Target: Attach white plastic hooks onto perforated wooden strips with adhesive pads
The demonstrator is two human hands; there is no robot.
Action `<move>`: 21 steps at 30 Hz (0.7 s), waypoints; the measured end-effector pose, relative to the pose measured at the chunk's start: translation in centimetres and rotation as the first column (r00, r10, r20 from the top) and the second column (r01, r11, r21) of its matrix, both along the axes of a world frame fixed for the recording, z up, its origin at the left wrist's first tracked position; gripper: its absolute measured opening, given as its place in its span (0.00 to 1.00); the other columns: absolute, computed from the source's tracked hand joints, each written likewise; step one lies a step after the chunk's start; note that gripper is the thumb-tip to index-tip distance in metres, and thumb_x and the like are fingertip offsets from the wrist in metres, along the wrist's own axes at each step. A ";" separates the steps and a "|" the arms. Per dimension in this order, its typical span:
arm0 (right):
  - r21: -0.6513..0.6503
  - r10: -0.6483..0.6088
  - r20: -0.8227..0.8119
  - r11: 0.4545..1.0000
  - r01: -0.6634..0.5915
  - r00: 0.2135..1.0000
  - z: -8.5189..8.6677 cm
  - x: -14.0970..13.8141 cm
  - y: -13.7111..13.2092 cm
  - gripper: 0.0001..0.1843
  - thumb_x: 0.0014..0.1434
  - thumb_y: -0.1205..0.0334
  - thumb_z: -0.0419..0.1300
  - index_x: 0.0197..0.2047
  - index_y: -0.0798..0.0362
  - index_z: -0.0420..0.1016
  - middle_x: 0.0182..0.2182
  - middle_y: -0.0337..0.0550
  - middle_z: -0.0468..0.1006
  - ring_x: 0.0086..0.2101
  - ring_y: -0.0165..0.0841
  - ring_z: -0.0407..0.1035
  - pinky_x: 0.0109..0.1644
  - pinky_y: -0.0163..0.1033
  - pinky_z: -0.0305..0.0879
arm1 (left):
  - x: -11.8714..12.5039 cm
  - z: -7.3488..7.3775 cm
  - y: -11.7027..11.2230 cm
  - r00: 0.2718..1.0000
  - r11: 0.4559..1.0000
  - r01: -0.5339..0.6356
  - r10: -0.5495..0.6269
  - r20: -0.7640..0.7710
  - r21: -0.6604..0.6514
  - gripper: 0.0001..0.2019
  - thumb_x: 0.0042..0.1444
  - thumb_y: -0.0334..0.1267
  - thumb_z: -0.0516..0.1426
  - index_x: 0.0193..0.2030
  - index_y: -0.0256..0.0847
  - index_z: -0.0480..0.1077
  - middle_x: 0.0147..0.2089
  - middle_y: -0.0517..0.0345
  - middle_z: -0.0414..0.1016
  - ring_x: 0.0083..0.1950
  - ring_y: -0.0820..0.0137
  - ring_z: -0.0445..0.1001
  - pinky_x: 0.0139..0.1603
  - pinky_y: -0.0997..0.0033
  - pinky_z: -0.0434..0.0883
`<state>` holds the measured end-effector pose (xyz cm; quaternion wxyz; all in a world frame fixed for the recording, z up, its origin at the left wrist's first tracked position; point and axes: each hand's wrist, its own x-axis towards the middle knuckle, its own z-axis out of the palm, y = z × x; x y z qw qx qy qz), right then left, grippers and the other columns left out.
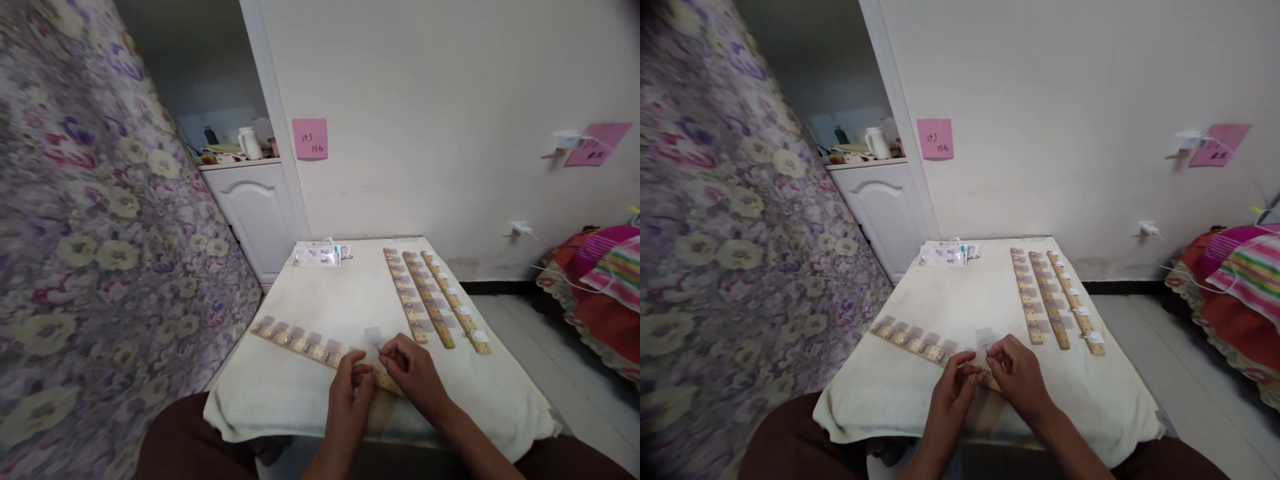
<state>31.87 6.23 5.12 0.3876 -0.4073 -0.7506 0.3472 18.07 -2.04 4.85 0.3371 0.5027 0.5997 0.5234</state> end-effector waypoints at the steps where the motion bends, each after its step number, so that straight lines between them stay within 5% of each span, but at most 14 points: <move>1: 0.019 0.024 -0.001 1.000 -0.024 1.000 0.1 0.0 -0.5 0.01 0.52 0.64 0.58 0.29 0.50 0.70 0.24 0.36 0.68 0.23 0.29 0.61 0.28 0.35 0.58 | 0.2 0.3 0.2 0.997 1.000 0.003 -0.001 0.071 -0.027 0.15 0.58 0.42 0.54 0.50 0.41 0.63 0.41 0.55 0.75 0.43 0.67 0.74 0.46 0.66 0.70; 6: 0.091 0.111 0.013 0.990 -0.111 0.994 -0.2 -0.2 -1.7 0.04 0.53 0.67 0.56 0.28 0.50 0.68 0.25 0.37 0.68 0.23 0.28 0.60 0.28 0.33 0.56 | 0.7 0.4 0.7 0.956 0.999 -0.022 0.028 0.291 -0.023 0.12 0.55 0.45 0.56 0.42 0.40 0.67 0.36 0.60 0.75 0.39 0.68 0.74 0.42 0.68 0.70; 13: 0.062 0.194 -0.018 0.979 -0.193 0.981 -0.2 -0.1 -2.1 0.04 0.54 0.66 0.57 0.29 0.50 0.71 0.25 0.37 0.70 0.25 0.29 0.63 0.29 0.34 0.57 | 0.6 0.2 0.8 0.926 0.998 -0.054 0.054 0.374 -0.011 0.08 0.51 0.40 0.60 0.34 0.40 0.67 0.28 0.66 0.70 0.30 0.74 0.70 0.34 0.75 0.67; 21: -0.232 0.026 -0.175 0.970 -0.067 0.984 -0.8 2.1 0.2 0.09 0.56 0.54 0.58 0.35 0.51 0.70 0.23 0.35 0.68 0.24 0.29 0.60 0.27 0.34 0.56 | 0.8 -0.3 0.1 0.926 0.997 0.028 0.001 0.377 -0.072 0.08 0.51 0.40 0.58 0.32 0.40 0.65 0.24 0.65 0.70 0.27 0.74 0.70 0.31 0.75 0.64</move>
